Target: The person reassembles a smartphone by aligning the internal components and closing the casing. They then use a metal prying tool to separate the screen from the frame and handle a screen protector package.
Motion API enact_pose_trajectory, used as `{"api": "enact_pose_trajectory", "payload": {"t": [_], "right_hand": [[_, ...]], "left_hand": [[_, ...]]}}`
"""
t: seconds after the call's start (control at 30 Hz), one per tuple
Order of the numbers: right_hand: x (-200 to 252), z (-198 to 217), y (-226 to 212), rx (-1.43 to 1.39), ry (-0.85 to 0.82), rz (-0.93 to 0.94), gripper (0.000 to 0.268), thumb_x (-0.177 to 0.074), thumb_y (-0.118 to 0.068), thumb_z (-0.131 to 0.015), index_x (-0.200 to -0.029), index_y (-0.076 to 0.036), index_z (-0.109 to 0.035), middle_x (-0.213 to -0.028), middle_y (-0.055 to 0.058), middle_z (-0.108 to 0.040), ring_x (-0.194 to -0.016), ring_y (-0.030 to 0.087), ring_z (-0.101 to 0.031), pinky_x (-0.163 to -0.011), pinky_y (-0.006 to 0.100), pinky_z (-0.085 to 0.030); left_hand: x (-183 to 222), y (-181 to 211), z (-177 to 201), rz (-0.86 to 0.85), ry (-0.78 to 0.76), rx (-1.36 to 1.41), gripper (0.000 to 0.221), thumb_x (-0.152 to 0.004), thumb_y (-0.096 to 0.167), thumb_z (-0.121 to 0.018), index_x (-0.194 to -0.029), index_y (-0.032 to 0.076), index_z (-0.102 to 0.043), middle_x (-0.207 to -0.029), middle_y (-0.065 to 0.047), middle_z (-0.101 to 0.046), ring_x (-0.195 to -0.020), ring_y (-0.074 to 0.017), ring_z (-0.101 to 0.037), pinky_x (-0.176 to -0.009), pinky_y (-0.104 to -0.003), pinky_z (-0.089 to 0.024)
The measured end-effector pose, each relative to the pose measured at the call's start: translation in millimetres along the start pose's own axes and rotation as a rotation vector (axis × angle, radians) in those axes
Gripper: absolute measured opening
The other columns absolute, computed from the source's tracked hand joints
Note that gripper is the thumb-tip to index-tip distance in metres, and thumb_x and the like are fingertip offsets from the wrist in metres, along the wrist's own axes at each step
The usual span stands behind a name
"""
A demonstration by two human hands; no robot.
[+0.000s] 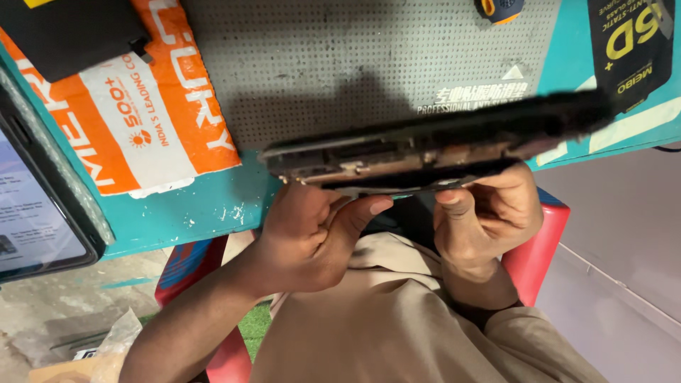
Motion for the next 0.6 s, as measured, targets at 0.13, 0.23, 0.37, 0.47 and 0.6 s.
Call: {"api": "enact_pose_trajectory", "payload": {"t": [0.13,0.23,0.37,0.47,0.6], "right_hand": [[1,1,1,-0.015,0.004,0.002,0.031,-0.099,-0.016,-0.085,-0.107,0.002,-0.062,-0.096,0.011,-0.072,-0.084,0.013,-0.066,-0.084,0.021,-0.053],[-1,0,0,-0.019,-0.003,0.007,0.031,-0.099,-0.016,-0.085,-0.107,0.003,-0.062,-0.094,0.013,-0.072,-0.084,0.014,-0.067,-0.083,0.021,-0.054],[-3,-4,0,-0.028,-0.039,-0.035,0.033,-0.097,-0.019,-0.083,-0.11,0.004,-0.063,-0.102,0.016,-0.072,-0.086,0.018,-0.068,-0.082,0.026,-0.056],[-13,-4,0,-0.064,-0.313,-0.002,0.031,-0.099,-0.018,-0.076,-0.119,-0.002,-0.059,-0.114,0.012,-0.065,-0.102,0.028,-0.065,-0.09,0.038,-0.056],[-13,5,12,-0.137,-0.496,-0.036,0.034,-0.1,-0.008,-0.069,-0.133,-0.012,-0.061,-0.129,0.008,-0.06,-0.109,0.035,-0.064,-0.095,0.047,-0.058]], "left_hand": [[3,-3,1,-0.001,0.0,-0.027,0.028,-0.113,-0.009,-0.054,-0.14,-0.003,-0.048,-0.133,-0.012,-0.065,-0.125,-0.0141,-0.062,-0.109,-0.023,-0.05],[3,-4,2,0.017,0.018,0.025,0.028,-0.114,-0.008,-0.055,-0.141,-0.004,-0.048,-0.133,-0.012,-0.065,-0.124,-0.0142,-0.062,-0.108,-0.023,-0.052],[-4,7,4,0.024,0.005,0.022,0.037,-0.111,-0.006,-0.049,-0.147,-0.003,-0.04,-0.145,-0.016,-0.057,-0.136,-0.0203,-0.059,-0.119,-0.03,-0.05],[-8,17,-3,0.007,-0.096,0.328,0.047,-0.112,-0.003,-0.057,-0.154,0.001,-0.036,-0.149,-0.017,-0.055,-0.139,-0.0226,-0.055,-0.126,-0.035,-0.045],[-8,13,-6,0.077,-0.15,0.528,0.052,-0.111,0.001,-0.067,-0.155,0.001,-0.039,-0.146,-0.019,-0.057,-0.137,-0.0258,-0.054,-0.125,-0.039,-0.043]]}}
Point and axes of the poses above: each hand's wrist, its own x-axis away from the middle knuckle, its own z-axis out of the back of the hand, y = z × x, the point moved 8 cm from there along -x, towards the middle knuckle
